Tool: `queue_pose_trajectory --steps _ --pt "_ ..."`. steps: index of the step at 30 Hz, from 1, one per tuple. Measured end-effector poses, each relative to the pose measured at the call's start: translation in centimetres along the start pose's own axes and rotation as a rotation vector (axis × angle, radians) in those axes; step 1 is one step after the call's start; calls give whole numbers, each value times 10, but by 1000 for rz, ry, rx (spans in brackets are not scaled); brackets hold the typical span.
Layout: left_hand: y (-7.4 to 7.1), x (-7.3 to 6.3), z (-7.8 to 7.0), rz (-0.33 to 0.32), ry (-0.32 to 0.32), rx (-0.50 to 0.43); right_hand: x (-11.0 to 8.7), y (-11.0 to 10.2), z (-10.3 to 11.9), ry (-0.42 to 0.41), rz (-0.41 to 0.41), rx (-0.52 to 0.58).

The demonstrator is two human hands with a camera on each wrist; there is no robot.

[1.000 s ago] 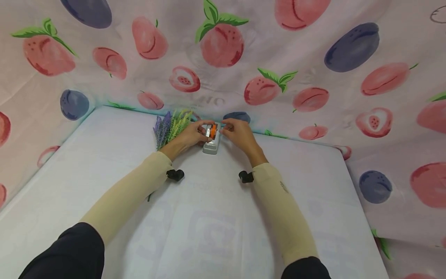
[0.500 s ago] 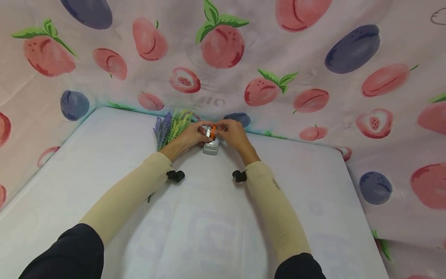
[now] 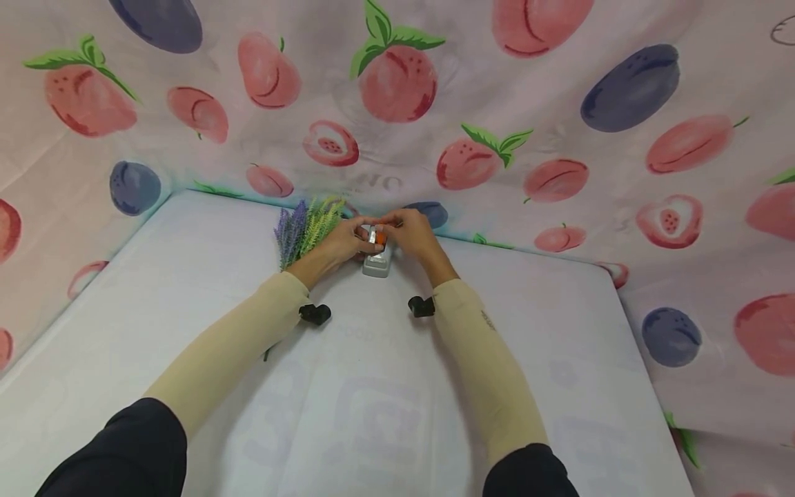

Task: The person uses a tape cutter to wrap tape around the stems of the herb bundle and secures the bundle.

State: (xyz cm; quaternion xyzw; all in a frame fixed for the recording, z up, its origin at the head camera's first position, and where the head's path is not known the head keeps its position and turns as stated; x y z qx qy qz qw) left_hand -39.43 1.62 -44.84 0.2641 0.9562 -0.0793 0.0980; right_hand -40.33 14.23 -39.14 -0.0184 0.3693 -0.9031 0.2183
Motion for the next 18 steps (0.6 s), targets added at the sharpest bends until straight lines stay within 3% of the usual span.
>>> queue_pose_trajectory --steps 7,18 --pt "2 -1 -1 1 11 8 6 2 -12 66 -11 139" --pt "2 -1 -1 16 21 -1 7 3 -10 33 7 179"
Point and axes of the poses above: each hand's wrist, its own x-axis towards the middle knuckle, its own y-axis out of the palm, z = x × y, the point moved 10 cm from there along x, towards the middle knuckle, and after that the axes turned 12 degrees about z, right-handed, at the moved point
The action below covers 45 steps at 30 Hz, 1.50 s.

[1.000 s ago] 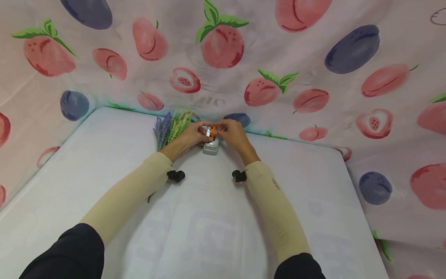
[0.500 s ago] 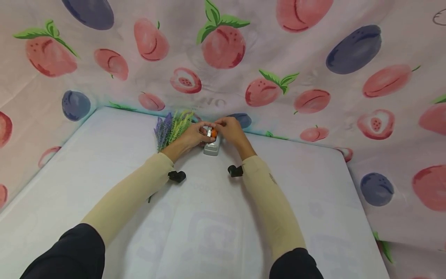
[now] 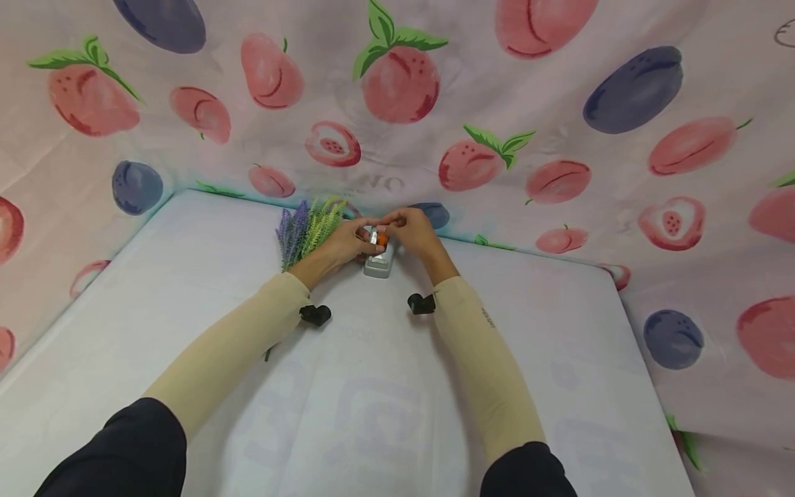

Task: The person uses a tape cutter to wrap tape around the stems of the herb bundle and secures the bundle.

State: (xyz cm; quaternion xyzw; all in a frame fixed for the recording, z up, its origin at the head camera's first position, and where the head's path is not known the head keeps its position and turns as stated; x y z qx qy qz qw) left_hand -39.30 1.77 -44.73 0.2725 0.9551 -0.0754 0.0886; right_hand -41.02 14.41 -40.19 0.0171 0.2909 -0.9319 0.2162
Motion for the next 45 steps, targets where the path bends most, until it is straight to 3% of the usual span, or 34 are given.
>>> queue_pose_trajectory --steps 10,14,20,31,37,45 --pt "1 1 -3 8 13 18 -3 4 10 -24 90 -59" --pt "1 1 -3 13 14 23 -1 6 12 -39 109 -27" --pt "2 1 -3 29 8 43 -5 2 11 -56 61 6" --pt "3 -1 -7 51 25 131 -33 0 7 -81 -35 109" --pt "3 -3 -10 49 36 146 -40 5 14 -157 -32 186" --pt "3 -3 -9 52 27 131 -42 4 6 -122 -98 268"
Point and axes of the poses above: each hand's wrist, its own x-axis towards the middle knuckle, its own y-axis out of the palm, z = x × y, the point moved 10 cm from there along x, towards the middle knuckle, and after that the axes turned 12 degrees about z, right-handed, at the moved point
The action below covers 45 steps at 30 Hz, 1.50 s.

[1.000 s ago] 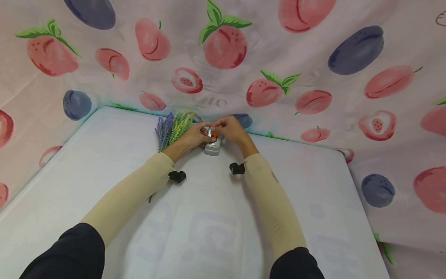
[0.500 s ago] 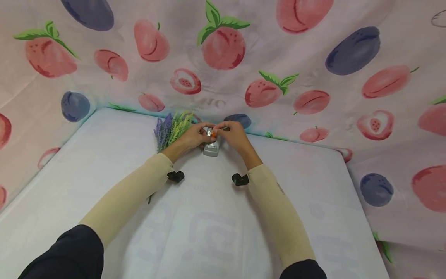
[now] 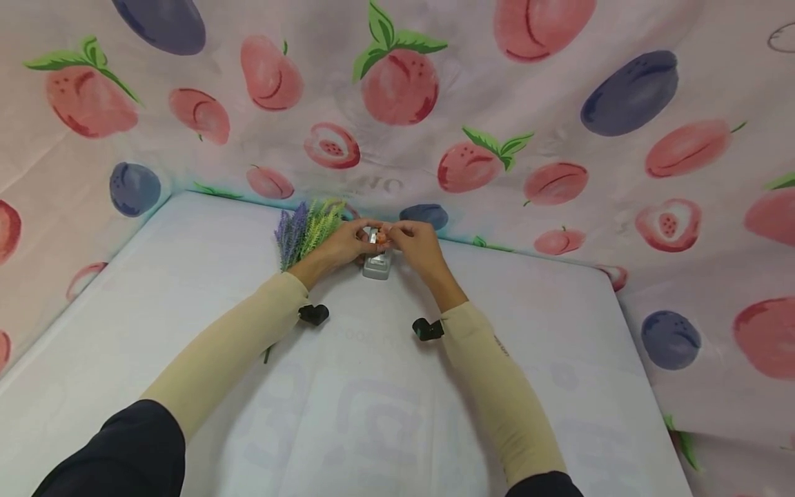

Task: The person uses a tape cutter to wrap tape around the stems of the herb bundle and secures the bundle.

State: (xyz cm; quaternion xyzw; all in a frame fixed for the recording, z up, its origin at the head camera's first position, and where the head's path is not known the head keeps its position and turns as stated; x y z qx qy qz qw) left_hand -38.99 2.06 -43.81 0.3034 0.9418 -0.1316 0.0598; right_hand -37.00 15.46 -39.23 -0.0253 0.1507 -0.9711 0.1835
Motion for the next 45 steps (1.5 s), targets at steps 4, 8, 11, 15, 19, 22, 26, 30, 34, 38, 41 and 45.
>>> queue_pose_trajectory --steps 4,8,11,15,19,22,26,30,34,38,41,45 --pt "2 0 0 8 1 7 0 1 0 -15 -6 57" --pt "2 0 0 13 8 12 -1 1 0 -4 0 77" --pt "1 -1 0 12 10 9 -1 0 -1 32 1 71" --pt "0 -1 0 6 11 1 -2 0 -1 64 11 77" --pt "0 -1 -1 7 15 -5 -2 -2 0 55 -1 95" --pt "0 0 0 17 8 4 -1 -2 -1 58 -15 99" --pt "1 0 1 20 -2 7 0 -3 -5 90 -17 59" --pt "1 0 0 7 5 -1 -2 -2 -4 110 -4 29" --pt "1 0 -1 3 8 -1 -4 -2 -2 120 6 27" --pt "1 0 -1 10 7 6 -6 0 2 117 21 36" --pt "1 0 -1 17 6 13 -6 2 3 95 29 35" --pt "1 0 -1 19 4 14 -7 0 0 72 1 20"
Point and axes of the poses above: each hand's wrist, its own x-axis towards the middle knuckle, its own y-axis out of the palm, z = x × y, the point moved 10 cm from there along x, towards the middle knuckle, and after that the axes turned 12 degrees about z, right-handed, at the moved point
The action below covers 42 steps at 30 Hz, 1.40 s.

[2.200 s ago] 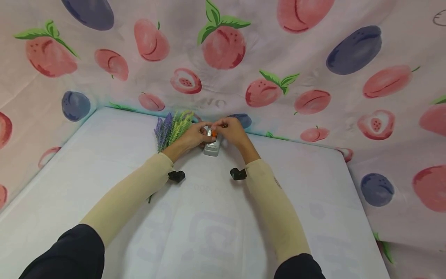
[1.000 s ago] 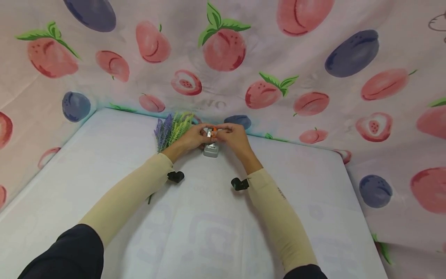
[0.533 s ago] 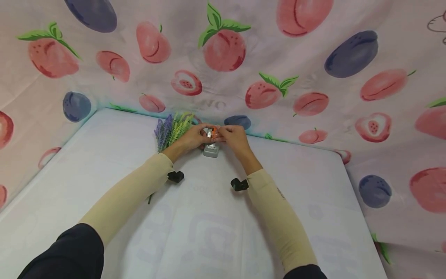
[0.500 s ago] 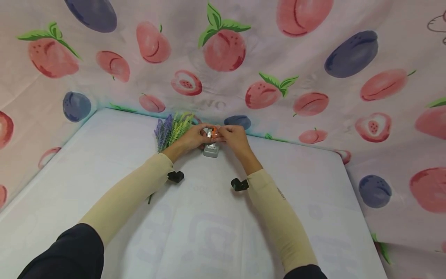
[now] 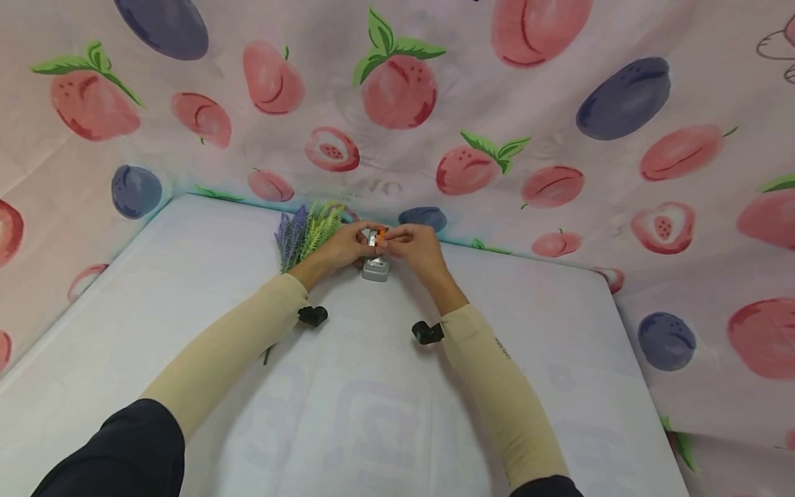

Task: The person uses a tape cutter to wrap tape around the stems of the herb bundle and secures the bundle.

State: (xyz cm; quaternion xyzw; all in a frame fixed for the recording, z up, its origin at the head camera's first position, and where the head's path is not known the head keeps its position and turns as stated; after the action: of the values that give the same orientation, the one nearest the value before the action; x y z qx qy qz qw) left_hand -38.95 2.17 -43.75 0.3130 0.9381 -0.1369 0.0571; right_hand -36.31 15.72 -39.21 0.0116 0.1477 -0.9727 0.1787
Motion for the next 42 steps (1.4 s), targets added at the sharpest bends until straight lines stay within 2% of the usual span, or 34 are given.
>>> queue_pose_trajectory --steps 9,15,21,25,32,37,42 --pt "0 1 1 -9 2 -6 -9 -3 1 54 -86 -152" --pt "0 2 1 -12 7 8 -11 2 -4 109 -63 -32" --pt "0 0 1 -20 14 22 -12 9 -14 215 3 138" --pt "0 -1 0 -21 22 22 -11 13 -17 249 37 212" --pt "1 -1 -3 -13 42 35 -12 14 -24 296 36 169" --pt "0 0 -6 -4 65 50 -13 18 -24 281 45 150" --pt "0 1 -3 -1 61 69 -14 21 -26 271 52 133"
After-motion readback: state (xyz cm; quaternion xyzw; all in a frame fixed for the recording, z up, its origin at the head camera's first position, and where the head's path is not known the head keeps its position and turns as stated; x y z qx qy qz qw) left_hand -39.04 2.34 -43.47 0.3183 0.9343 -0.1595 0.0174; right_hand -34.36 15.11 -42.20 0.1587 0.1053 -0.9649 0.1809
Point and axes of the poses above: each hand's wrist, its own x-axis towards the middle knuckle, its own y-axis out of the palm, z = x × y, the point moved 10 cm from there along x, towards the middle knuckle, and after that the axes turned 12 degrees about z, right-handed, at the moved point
